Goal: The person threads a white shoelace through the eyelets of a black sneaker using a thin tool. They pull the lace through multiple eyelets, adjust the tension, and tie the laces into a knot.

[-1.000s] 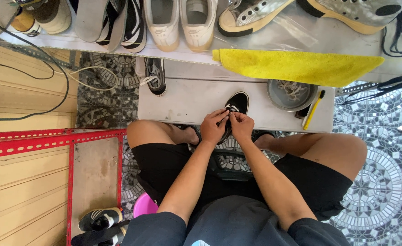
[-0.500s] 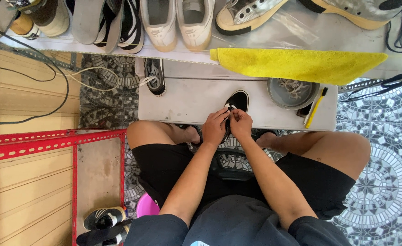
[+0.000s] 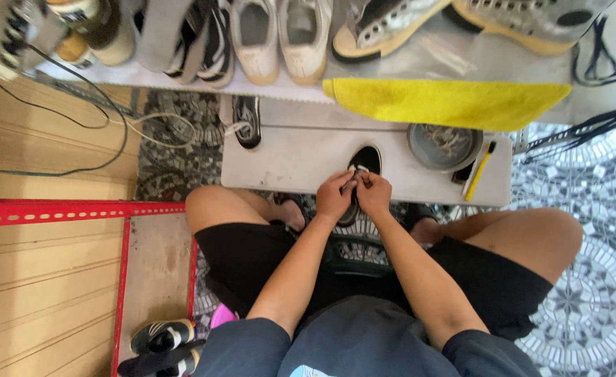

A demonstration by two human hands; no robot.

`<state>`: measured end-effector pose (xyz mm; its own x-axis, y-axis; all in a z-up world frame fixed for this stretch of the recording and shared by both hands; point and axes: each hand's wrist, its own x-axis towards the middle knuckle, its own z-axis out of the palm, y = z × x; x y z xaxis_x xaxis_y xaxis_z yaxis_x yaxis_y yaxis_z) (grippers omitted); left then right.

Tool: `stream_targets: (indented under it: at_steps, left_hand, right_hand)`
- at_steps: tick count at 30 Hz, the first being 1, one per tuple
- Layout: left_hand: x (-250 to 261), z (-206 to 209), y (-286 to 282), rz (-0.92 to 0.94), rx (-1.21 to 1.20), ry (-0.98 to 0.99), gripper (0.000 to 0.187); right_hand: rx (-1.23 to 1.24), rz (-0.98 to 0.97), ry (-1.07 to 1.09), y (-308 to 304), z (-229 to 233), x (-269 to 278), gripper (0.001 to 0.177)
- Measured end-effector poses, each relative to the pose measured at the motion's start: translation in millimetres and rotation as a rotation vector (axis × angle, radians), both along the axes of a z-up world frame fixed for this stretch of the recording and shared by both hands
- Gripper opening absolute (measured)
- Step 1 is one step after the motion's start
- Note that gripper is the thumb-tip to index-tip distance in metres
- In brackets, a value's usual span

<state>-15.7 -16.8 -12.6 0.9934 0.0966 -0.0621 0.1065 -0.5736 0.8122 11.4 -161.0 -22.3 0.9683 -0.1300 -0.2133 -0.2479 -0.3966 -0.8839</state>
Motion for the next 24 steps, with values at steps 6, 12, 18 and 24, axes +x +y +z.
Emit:
stream_targets:
  at_steps: [6, 12, 18, 24]
  left_hand:
    - [4.4, 30.7, -3.1, 0.092, -0.239, 0.208, 0.041]
    - [31.2, 0.8, 13.8, 0.046, -0.406, 0.452, 0.050]
    - [39.9, 93.3, 46.7, -0.258, -0.046, 0.586, 0.065]
    - [39.2, 79.0, 65.4, -0.188, -0.059, 0.478, 0.041]
  right_hand:
    - [-0.086, 0.164, 0.113, -16.2, 17.4, 25.1, 0.015]
    - [-0.110, 0.318, 0.200, -26.5, 35.8, 36.8, 0.025]
    - [-0.126, 0.391, 0.228, -33.5, 15.6, 38.6, 0.026]
    - [-0.056, 0.327, 0.290, -27.3, 17.2, 42.1, 0.024]
